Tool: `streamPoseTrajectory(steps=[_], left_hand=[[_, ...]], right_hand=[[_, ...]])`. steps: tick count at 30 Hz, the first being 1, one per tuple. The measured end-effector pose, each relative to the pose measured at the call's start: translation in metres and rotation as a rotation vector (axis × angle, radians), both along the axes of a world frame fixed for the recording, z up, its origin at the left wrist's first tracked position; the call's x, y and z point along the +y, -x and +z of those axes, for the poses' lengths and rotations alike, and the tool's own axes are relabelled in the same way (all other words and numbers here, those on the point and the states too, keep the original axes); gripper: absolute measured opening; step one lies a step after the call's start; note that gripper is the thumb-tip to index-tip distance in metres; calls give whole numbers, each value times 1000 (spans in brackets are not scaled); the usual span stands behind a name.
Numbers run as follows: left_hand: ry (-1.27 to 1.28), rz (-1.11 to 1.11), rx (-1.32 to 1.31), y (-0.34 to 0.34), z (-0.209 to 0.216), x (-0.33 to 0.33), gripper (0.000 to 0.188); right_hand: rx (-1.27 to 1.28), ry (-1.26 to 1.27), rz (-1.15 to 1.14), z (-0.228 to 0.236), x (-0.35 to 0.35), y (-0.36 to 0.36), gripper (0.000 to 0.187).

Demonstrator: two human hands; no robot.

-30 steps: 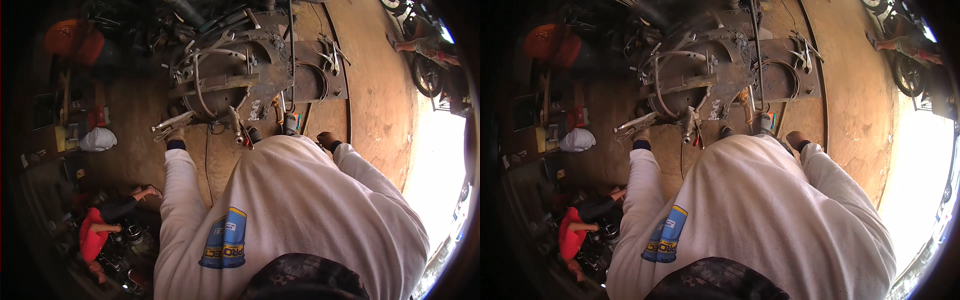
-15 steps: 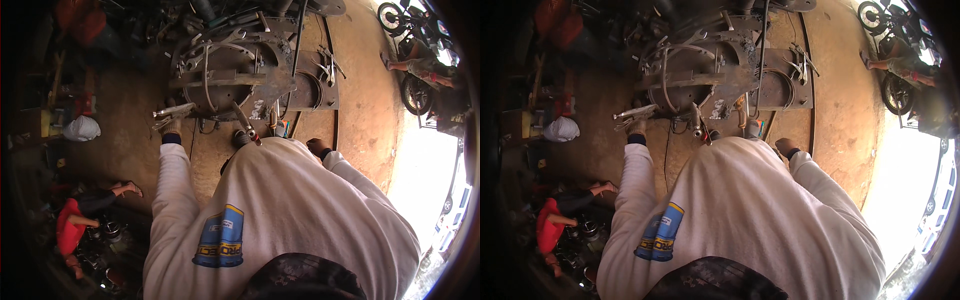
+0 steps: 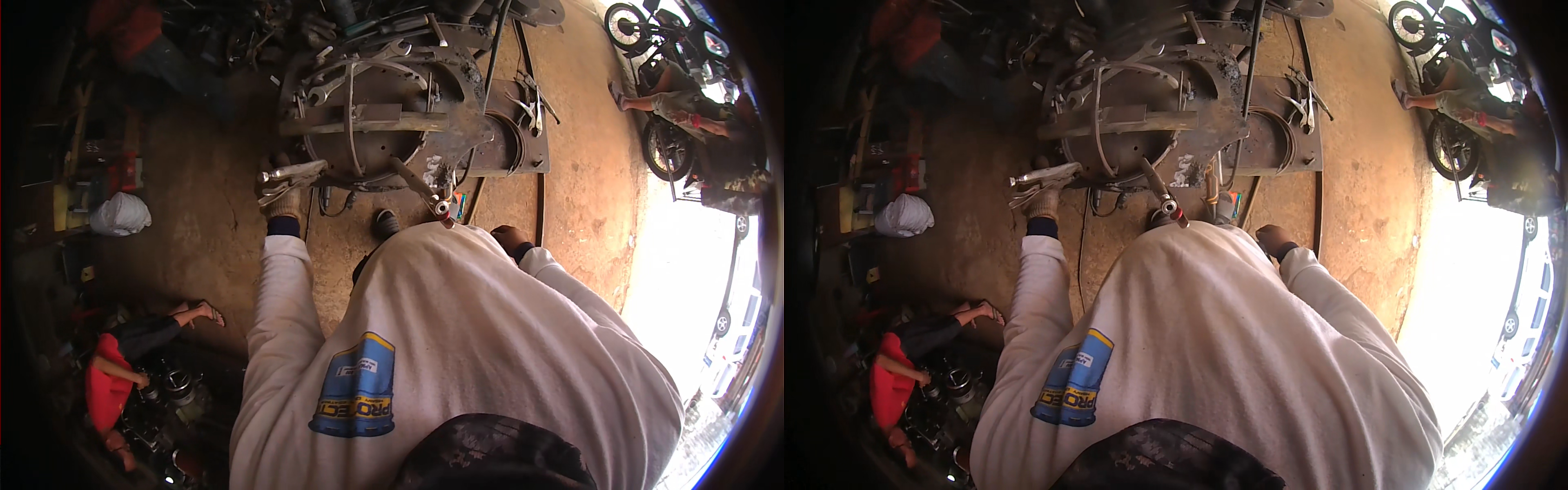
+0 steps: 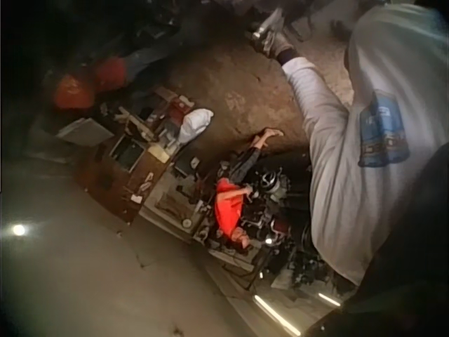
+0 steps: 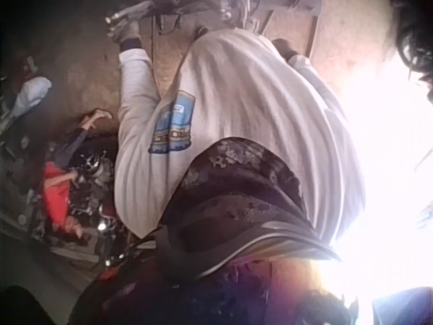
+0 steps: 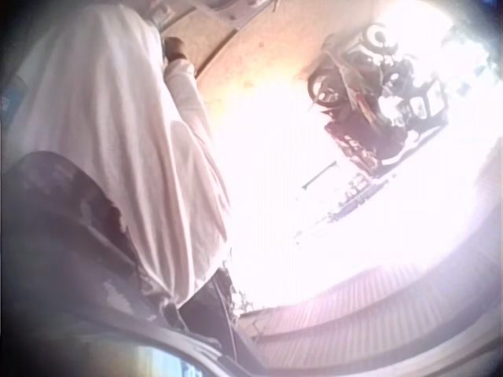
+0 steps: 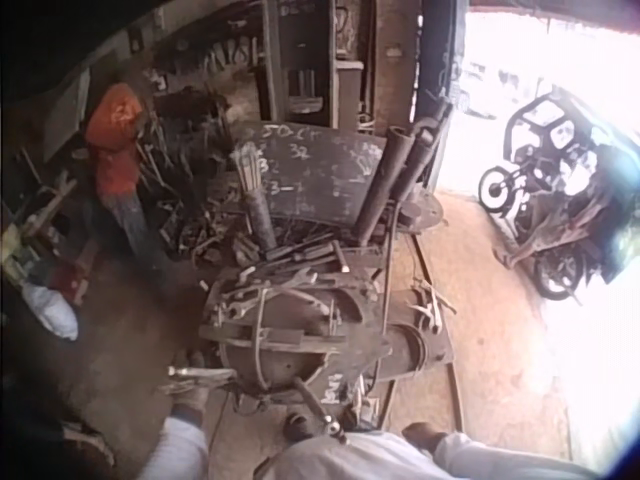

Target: The person uses a hammer and a metal bar to strike and adjust a large, circular metal frame. They then use an angle grinder to cut or grind a section of the frame, producing sparks. The person continues to manipulate the frame with their hands and tools throughout the clip.

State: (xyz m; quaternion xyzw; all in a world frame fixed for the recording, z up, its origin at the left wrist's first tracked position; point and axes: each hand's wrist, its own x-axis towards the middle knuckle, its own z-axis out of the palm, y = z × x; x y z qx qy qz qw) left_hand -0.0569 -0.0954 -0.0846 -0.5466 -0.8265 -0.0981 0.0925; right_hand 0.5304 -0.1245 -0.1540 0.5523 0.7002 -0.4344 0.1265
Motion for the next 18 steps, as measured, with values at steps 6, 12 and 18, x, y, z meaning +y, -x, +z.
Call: streamPoseTrajectory(steps=[6,12,18], left_hand=[[-138,106,-276,-14,8,12,44],[-146,30,-339,2,-19,-1,53],[-24,60,-165,20,-50,3,60]], right_hand=[[82,54,-377,1,-5,-5,36],[106,-416,-529,120,49,47,35],[409,-834,-461,210,140,104,33]])
